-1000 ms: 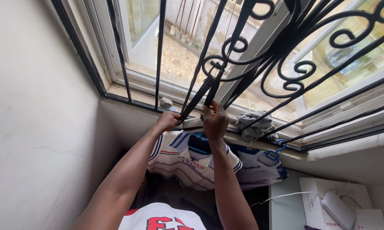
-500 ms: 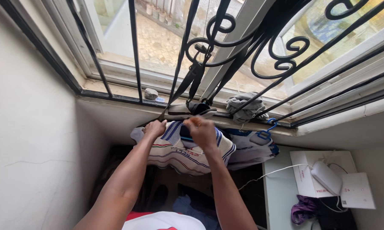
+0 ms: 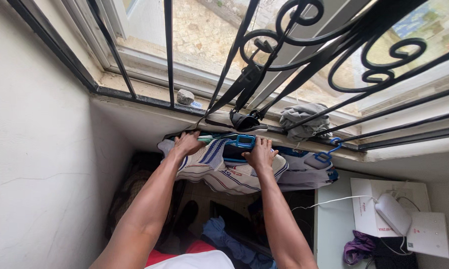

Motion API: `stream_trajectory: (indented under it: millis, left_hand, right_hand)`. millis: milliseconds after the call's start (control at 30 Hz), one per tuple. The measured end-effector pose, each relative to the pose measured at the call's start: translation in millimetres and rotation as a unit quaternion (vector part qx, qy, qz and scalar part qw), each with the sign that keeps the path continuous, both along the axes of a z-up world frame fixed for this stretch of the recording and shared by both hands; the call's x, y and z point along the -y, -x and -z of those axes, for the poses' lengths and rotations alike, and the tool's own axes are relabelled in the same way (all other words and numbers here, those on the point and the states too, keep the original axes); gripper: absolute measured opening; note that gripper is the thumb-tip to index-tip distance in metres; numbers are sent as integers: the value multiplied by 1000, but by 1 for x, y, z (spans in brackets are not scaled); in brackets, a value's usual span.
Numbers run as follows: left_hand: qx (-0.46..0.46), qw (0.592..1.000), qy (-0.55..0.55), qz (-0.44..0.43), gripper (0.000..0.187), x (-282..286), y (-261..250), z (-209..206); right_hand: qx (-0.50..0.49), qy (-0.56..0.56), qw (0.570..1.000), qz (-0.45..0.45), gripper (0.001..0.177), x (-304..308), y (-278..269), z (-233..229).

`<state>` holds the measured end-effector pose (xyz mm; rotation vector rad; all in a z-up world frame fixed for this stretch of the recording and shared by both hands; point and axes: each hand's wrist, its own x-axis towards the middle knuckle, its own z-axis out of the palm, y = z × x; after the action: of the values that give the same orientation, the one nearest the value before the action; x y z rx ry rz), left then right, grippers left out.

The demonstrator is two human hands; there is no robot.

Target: The person removes a belt from a pair of jeans, hangs the belt on a window grill, and then folds the jeans on a desk.

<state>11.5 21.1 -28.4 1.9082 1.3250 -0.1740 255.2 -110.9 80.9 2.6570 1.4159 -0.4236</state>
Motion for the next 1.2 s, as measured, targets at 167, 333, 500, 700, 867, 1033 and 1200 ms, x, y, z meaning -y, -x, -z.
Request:
stream_trajectory:
  millis: [167, 333, 500, 700, 867, 1033, 1200]
  left_hand:
    - [7, 999, -45, -3, 66, 17, -2, -12]
    - [75, 992, -76, -72, 54, 44, 2, -30]
    - [98, 984, -89, -118, 50, 65, 5, -36]
    - [57, 992, -59, -97, 53, 57, 6, -32]
    - [51, 992, -82, -82, 60, 52, 4, -18]
    - [24, 994, -75, -80, 61, 44, 0, -15]
    - [210, 931, -266, -135, 65, 33, -5, -32]
  right_hand:
    - [-15, -160, 981, -111, 36, 5, 61, 24]
    - [-209, -359, 888, -195, 36, -39, 107, 64]
    - [-350, -183, 918, -36, 46, -107, 122, 86]
    - [-348, -281, 894, -8, 39, -112, 136, 79]
    - [-194, -324, 921, -94, 36, -79, 115, 33]
    - [-88, -255, 957, -109, 40, -56, 113, 15]
    - [-14, -351, 921, -171, 33, -22, 118, 27]
